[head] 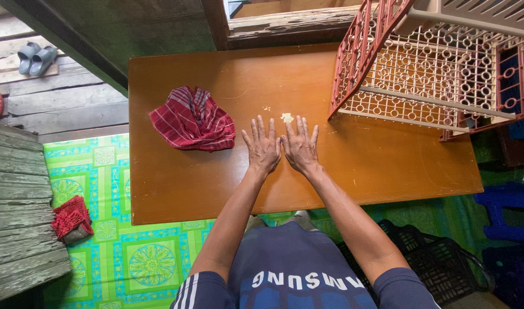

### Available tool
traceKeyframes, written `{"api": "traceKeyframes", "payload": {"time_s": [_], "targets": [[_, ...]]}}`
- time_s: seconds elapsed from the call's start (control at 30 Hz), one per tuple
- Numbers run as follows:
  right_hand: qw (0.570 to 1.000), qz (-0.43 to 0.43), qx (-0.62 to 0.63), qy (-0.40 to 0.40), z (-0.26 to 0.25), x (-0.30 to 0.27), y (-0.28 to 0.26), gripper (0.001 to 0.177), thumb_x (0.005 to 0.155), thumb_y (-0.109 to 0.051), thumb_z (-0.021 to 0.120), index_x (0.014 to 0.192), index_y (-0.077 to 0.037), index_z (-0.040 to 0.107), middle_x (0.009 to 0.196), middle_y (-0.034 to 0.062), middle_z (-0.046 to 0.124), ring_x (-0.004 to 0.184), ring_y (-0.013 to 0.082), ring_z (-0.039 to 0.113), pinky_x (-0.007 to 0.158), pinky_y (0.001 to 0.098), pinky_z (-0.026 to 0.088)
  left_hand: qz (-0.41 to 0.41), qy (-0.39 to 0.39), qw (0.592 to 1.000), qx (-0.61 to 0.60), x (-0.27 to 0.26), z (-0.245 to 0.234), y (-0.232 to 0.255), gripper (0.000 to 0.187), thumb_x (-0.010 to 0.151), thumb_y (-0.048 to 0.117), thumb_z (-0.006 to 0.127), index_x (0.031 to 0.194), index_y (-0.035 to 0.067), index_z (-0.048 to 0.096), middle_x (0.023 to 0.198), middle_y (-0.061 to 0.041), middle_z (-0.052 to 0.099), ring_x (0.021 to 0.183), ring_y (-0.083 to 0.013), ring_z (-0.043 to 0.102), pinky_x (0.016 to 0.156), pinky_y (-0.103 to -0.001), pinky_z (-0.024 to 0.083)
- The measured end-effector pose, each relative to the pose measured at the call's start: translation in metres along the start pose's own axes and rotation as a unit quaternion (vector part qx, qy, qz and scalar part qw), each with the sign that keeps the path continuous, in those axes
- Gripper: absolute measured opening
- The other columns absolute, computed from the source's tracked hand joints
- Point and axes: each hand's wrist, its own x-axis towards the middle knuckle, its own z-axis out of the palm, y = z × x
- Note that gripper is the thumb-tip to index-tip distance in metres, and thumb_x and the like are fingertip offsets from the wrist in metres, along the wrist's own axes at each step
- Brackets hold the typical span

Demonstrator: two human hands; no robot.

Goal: The person disassembles a plastic dish rack on a wooden table, separating the side panels, base, and cutlery tray. They then use a red and white striped cloth to wipe each component, including the side panels and base, before placing them back on the table.

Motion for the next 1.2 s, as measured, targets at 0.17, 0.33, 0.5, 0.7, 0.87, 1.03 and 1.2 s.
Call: {"api": "traceKeyframes", "payload": {"time_s": [0.17, 0.33, 0.5, 0.7, 0.87, 1.03, 1.2], "targets": [[1.000, -0.005, 0.001, 0.011, -0.0011, 0.0000, -0.0017, 0.056, 0.106, -0.037, 0.044, 0.153, -0.007, 0.042, 0.162, 0.0295, 0.026, 0.152, 0.0447, 0.022, 0.117, 0.0720, 0.005, 0.001, 0.006, 1.000, -0.003, -0.0003, -0.0004, -0.0007, 0.068, 0.103, 0.039, 0.045, 0.160, 0.007, 0.027, 0.166, -0.030, 0.010, 0.154, -0.0473, 0.009, 0.117, -0.073, 0.002], [1.000, -0.006, 0.004, 0.012, -0.0017, 0.0000, -0.0023, 0.056, 0.105, -0.037, 0.045, 0.152, -0.006, 0.043, 0.161, 0.0295, 0.026, 0.152, 0.0450, 0.022, 0.117, 0.0719, 0.006, -0.001, 0.000, 1.000, -0.005, 0.0003, -0.0014, -0.0005, 0.068, 0.103, 0.040, 0.045, 0.160, 0.007, 0.026, 0.166, -0.030, 0.009, 0.154, -0.0475, 0.008, 0.117, -0.073, 0.001], [1.000, -0.011, -0.002, 0.015, -0.0015, -0.0003, -0.0018, 0.055, 0.105, -0.038, 0.046, 0.150, -0.006, 0.044, 0.161, 0.0299, 0.026, 0.152, 0.0448, 0.021, 0.117, 0.0719, 0.007, 0.002, 0.012, 1.000, -0.015, 0.0008, -0.0011, -0.0009, 0.068, 0.103, 0.039, 0.045, 0.160, 0.007, 0.027, 0.166, -0.030, 0.009, 0.153, -0.0478, 0.007, 0.117, -0.073, 0.000], [1.000, -0.011, 0.000, 0.017, -0.0001, 0.0004, -0.0011, 0.055, 0.105, -0.037, 0.046, 0.151, -0.006, 0.044, 0.161, 0.0303, 0.026, 0.152, 0.0450, 0.022, 0.116, 0.0727, 0.006, 0.002, 0.011, 1.000, -0.016, 0.0002, -0.0011, -0.0008, 0.068, 0.103, 0.040, 0.046, 0.160, 0.007, 0.028, 0.166, -0.031, 0.010, 0.154, -0.0480, 0.008, 0.117, -0.073, 0.000], [1.000, -0.012, 0.000, 0.020, 0.0003, -0.0020, -0.0007, 0.055, 0.105, -0.037, 0.046, 0.151, -0.006, 0.044, 0.161, 0.0297, 0.027, 0.152, 0.0447, 0.022, 0.117, 0.0726, 0.006, 0.001, 0.004, 1.000, -0.012, -0.0012, -0.0016, 0.0005, 0.068, 0.102, 0.039, 0.046, 0.160, 0.007, 0.028, 0.166, -0.031, 0.010, 0.153, -0.0479, 0.008, 0.116, -0.073, 0.000], [1.000, -0.010, 0.001, 0.021, -0.0012, -0.0024, -0.0023, 0.055, 0.105, -0.037, 0.046, 0.151, -0.006, 0.045, 0.161, 0.0293, 0.026, 0.152, 0.0447, 0.022, 0.117, 0.0726, 0.006, 0.001, -0.002, 1.000, -0.011, -0.0009, -0.0034, 0.0005, 0.067, 0.103, 0.039, 0.046, 0.159, 0.007, 0.028, 0.165, -0.030, 0.010, 0.154, -0.0478, 0.008, 0.117, -0.074, 0.000], [1.000, -0.010, 0.003, 0.018, -0.0031, -0.0022, -0.0037, 0.055, 0.105, -0.037, 0.046, 0.151, -0.006, 0.045, 0.162, 0.0292, 0.026, 0.152, 0.0447, 0.022, 0.117, 0.0726, 0.006, 0.001, 0.001, 1.000, -0.011, -0.0011, -0.0036, -0.0002, 0.067, 0.103, 0.038, 0.045, 0.159, 0.007, 0.028, 0.166, -0.030, 0.009, 0.154, -0.0478, 0.007, 0.117, -0.073, 0.000]]}}
